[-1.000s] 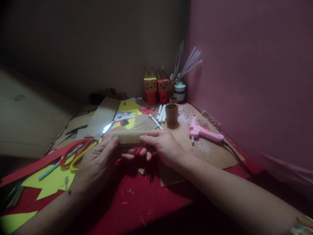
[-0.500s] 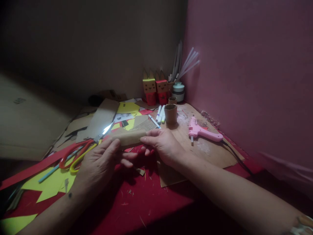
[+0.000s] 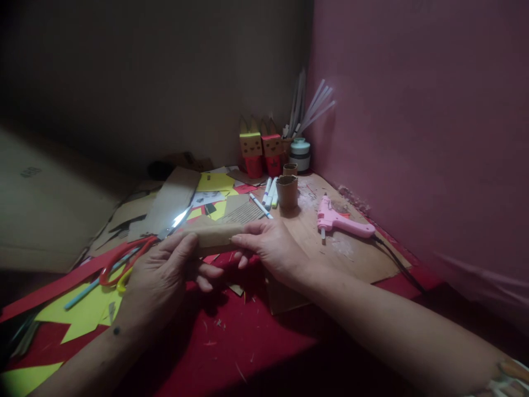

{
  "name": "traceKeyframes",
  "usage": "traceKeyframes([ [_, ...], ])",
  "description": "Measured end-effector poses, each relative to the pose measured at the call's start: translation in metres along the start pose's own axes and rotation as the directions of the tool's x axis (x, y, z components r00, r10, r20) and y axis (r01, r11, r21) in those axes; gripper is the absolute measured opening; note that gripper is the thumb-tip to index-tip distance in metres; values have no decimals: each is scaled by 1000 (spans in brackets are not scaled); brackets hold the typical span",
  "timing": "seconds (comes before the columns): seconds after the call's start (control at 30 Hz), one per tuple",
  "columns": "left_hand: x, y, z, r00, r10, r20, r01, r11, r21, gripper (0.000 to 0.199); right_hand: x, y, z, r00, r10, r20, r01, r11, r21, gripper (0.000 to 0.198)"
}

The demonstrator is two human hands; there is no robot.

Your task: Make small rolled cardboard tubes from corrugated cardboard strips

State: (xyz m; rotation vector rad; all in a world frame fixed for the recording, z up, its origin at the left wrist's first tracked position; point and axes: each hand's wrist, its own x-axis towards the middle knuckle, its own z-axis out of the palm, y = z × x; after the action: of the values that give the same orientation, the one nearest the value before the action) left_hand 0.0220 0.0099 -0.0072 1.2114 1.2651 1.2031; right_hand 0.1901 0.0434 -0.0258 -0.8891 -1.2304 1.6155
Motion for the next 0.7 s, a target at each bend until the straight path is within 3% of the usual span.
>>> traceKeyframes([
  [0.27, 1, -2, 0, 999, 11, 42, -10, 1000, -10, 33, -1, -6, 3, 998, -25, -63, 23, 999, -25, 8],
  [0.4, 2, -2, -2, 992, -61, 107, 68, 996, -63, 34, 1, -3, 0, 998, -27, -54, 24, 998, -54, 8],
  [0.5, 2, -2, -3, 993, -89, 80, 97, 991, -97, 33, 1, -2, -1, 999, -36, -11, 36, 999, -14, 9],
  [0.7, -1, -3, -1, 1000, -4, 11, 5, 1000, -21, 30, -3, -6, 3, 996, -50, 70, 50, 999, -7, 20],
])
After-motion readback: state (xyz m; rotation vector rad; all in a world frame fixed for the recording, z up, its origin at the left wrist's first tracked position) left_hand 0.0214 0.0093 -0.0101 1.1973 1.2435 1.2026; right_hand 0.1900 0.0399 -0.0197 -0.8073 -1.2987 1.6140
